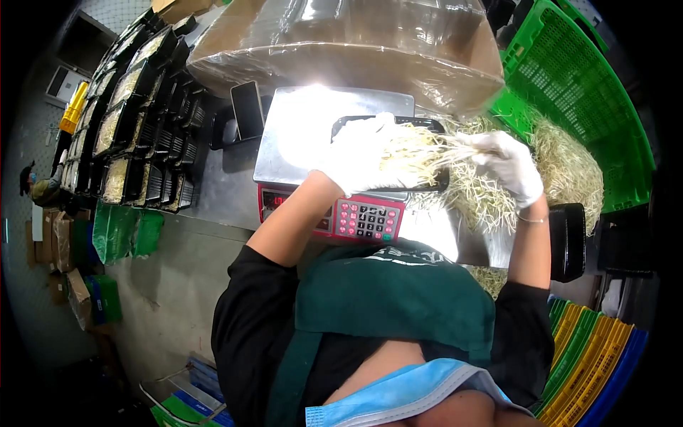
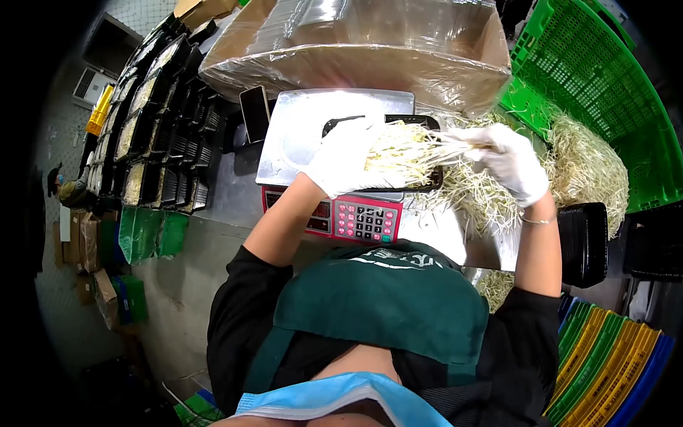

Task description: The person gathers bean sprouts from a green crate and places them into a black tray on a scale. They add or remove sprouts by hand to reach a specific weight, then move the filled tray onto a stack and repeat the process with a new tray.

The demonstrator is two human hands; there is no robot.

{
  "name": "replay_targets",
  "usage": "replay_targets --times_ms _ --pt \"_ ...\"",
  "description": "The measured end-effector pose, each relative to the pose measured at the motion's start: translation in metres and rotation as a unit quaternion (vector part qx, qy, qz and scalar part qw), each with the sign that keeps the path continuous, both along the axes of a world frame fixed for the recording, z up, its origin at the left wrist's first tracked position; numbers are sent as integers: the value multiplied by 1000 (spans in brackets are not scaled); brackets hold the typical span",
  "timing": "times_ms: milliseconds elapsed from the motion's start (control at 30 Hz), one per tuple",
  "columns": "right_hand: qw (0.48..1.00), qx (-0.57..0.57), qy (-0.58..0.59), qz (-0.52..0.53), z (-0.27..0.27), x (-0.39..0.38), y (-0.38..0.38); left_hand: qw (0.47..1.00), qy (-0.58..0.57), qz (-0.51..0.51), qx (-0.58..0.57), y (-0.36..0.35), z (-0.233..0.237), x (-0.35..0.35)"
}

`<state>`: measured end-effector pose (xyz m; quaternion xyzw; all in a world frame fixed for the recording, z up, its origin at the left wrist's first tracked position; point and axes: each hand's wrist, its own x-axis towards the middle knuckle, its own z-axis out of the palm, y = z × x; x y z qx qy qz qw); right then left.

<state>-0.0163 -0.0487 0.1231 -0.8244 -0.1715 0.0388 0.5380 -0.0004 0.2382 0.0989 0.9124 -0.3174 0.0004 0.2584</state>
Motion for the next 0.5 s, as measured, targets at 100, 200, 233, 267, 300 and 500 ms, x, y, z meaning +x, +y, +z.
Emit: replay_targets --times_ms 100,200,233,267,300,500 --pt "976 52 155 -140 -44 3 -40 998 -34 8 43 3 4 0" --pt "966 -140 215 -42 -111 12 -68 996 -84 -8 -22 19 -3 7" --pt "947 -268 155 -81 -104 3 -68 992 -123 -14 -4 30 6 8" --pt "908 -391 91 -116 -77 -10 -62 987 -159 -18 13 42 20 6" --pt "916 -386 20 -112 -62 -17 -64 995 -102 0 9 52 38 5" --pt "976 -138 -169 -16 -2 -36 33 885 217 148 -385 113 26 9"
